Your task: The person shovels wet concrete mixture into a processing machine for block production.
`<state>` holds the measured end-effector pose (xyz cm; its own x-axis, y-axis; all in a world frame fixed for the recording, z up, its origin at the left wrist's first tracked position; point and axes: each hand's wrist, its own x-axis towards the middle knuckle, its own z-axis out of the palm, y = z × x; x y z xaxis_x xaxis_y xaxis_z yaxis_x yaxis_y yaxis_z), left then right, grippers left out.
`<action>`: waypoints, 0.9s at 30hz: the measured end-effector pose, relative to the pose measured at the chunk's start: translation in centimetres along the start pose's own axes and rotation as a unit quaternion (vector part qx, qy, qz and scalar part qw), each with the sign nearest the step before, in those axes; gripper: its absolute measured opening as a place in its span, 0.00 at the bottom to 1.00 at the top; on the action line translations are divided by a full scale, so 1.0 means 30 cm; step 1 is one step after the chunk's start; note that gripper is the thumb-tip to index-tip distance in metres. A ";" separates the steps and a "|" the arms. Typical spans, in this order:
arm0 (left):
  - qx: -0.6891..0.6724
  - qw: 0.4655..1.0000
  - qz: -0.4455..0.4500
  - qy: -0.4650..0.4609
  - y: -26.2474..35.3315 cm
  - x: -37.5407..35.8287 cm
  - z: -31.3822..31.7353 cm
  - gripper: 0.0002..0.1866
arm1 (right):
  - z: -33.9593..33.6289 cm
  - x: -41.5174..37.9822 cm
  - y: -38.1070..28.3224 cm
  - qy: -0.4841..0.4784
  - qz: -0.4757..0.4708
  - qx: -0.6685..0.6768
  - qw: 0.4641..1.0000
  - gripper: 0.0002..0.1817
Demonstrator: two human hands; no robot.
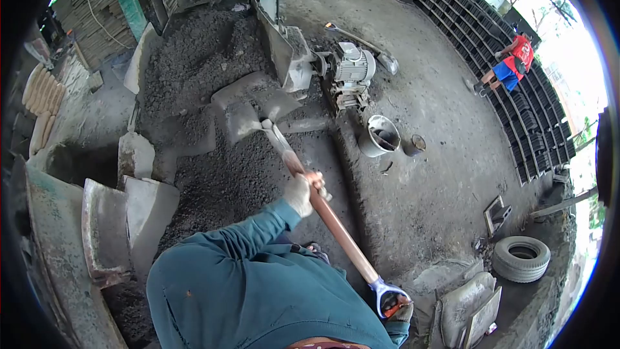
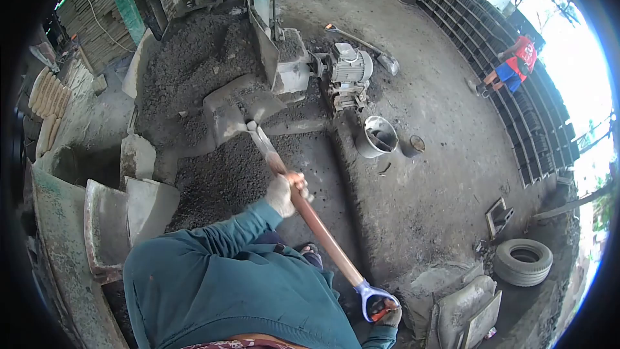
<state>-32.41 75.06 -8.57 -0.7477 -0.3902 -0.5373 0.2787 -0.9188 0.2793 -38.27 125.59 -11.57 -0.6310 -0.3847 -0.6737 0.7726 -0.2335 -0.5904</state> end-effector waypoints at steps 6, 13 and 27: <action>0.026 0.995 0.071 -0.068 0.150 0.129 -0.020 0.18 | 0.159 0.042 -0.051 -0.080 -0.039 0.023 0.996 0.13; -0.108 0.993 0.053 -0.005 0.043 0.070 -0.013 0.35 | 0.065 0.061 -0.026 -0.018 -0.055 -0.059 0.997 0.12; 0.030 0.995 0.090 0.023 0.860 0.389 -0.046 0.36 | 1.052 0.182 0.304 -0.023 -0.053 -0.038 0.998 0.07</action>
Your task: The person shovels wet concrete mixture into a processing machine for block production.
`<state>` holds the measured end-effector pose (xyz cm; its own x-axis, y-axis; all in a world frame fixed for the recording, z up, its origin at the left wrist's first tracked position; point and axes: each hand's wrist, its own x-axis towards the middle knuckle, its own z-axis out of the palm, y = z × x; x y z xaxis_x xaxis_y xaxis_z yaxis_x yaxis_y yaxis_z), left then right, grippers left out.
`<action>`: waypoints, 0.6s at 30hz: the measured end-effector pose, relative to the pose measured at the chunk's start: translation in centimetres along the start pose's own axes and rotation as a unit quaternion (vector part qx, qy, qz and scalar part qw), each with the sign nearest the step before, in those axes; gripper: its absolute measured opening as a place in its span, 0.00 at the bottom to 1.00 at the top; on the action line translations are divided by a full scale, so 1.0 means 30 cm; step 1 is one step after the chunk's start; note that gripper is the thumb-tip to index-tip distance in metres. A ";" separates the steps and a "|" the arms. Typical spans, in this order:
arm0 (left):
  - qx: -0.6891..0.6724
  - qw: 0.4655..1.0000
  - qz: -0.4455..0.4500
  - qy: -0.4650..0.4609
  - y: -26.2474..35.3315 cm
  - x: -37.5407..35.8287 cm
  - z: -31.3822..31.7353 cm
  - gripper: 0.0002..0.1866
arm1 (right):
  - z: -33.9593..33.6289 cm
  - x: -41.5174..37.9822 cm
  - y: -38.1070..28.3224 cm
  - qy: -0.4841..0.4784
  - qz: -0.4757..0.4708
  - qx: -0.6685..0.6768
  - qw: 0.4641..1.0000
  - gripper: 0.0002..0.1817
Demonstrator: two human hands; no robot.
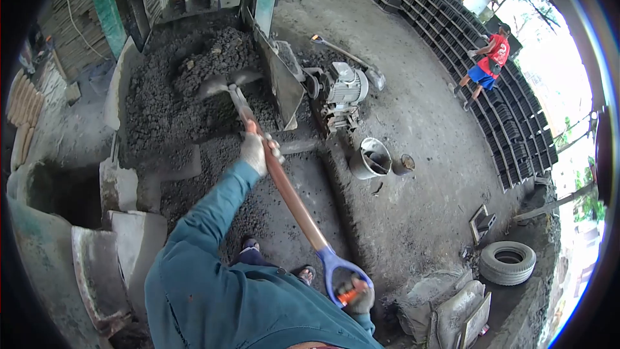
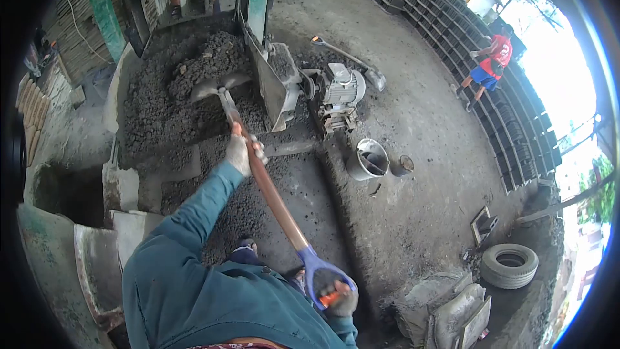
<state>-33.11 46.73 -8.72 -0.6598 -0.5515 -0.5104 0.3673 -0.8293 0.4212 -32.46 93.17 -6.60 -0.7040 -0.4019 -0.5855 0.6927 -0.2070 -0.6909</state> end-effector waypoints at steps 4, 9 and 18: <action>-0.003 1.000 0.013 -0.006 0.324 0.223 -0.025 0.36 | 0.316 0.157 0.075 -0.160 0.005 0.139 0.977 0.06; 0.027 0.991 0.131 -0.005 0.494 0.361 -0.013 0.30 | 0.466 0.141 -0.037 -0.284 -0.125 -0.079 0.947 0.16; -0.138 0.968 0.019 -0.207 0.031 -0.264 0.343 0.24 | 0.032 -0.247 -0.705 -0.212 -0.429 -0.161 0.863 0.28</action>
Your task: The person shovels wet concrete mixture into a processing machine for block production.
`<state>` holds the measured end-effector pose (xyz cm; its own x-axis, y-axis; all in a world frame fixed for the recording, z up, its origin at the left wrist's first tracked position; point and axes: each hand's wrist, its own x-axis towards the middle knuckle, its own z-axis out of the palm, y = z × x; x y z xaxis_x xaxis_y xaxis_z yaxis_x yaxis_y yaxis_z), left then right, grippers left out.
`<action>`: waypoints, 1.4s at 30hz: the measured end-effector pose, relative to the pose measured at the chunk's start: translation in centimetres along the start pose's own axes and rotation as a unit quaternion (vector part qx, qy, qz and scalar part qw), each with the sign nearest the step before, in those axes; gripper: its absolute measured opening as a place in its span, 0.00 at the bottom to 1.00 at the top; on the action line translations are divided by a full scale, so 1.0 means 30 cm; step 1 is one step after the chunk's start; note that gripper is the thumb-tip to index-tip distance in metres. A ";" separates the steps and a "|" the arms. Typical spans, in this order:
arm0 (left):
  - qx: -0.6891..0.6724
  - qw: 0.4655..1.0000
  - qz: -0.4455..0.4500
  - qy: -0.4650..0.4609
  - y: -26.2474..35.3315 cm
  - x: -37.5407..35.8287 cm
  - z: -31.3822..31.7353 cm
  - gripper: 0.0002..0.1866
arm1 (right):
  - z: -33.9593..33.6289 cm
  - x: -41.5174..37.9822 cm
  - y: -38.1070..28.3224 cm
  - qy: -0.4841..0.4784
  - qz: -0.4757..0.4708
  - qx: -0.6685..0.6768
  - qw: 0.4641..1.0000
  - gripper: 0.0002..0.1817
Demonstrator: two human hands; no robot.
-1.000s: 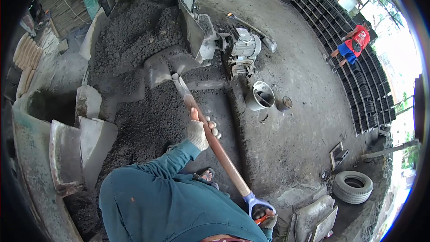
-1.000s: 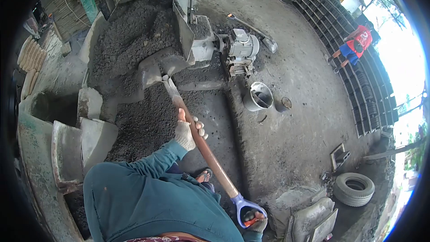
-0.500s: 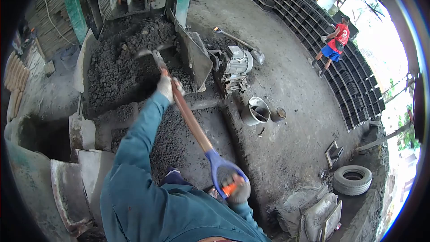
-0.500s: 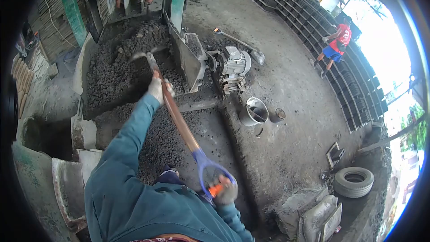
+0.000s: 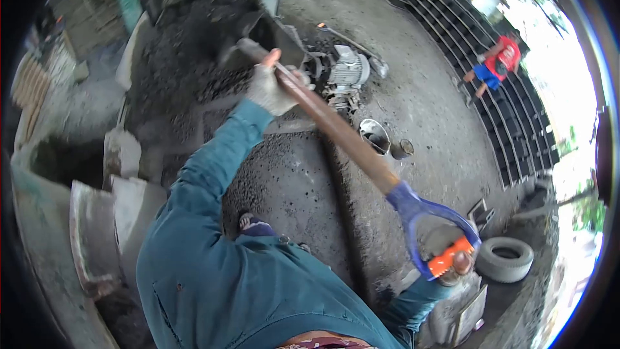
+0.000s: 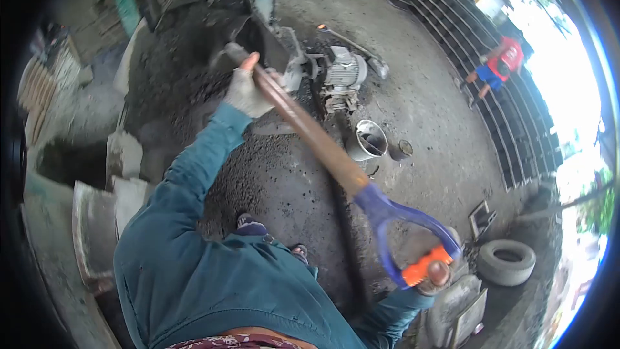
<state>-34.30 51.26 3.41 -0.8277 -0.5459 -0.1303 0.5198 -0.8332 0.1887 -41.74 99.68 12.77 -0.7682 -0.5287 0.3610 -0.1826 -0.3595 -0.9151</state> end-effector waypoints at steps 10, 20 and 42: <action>-0.160 0.975 -0.047 -0.150 -0.357 -0.138 0.033 0.24 | -0.174 0.366 -0.360 0.256 -0.502 -0.541 0.624 0.13; 0.013 0.974 0.110 -0.200 -0.343 -0.305 0.009 0.48 | 0.326 0.837 -0.739 0.166 -0.758 -0.402 0.486 0.13; -0.027 0.965 0.162 0.206 0.654 0.246 -0.330 0.10 | 0.557 0.481 0.633 0.155 -0.270 -0.440 0.842 0.06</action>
<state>-28.12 29.99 -3.48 -0.4715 -0.7576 -0.4514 0.7562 -0.6107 0.2349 -46.04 72.37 3.62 -0.5251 -0.1961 0.8281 -0.8366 0.2974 -0.4601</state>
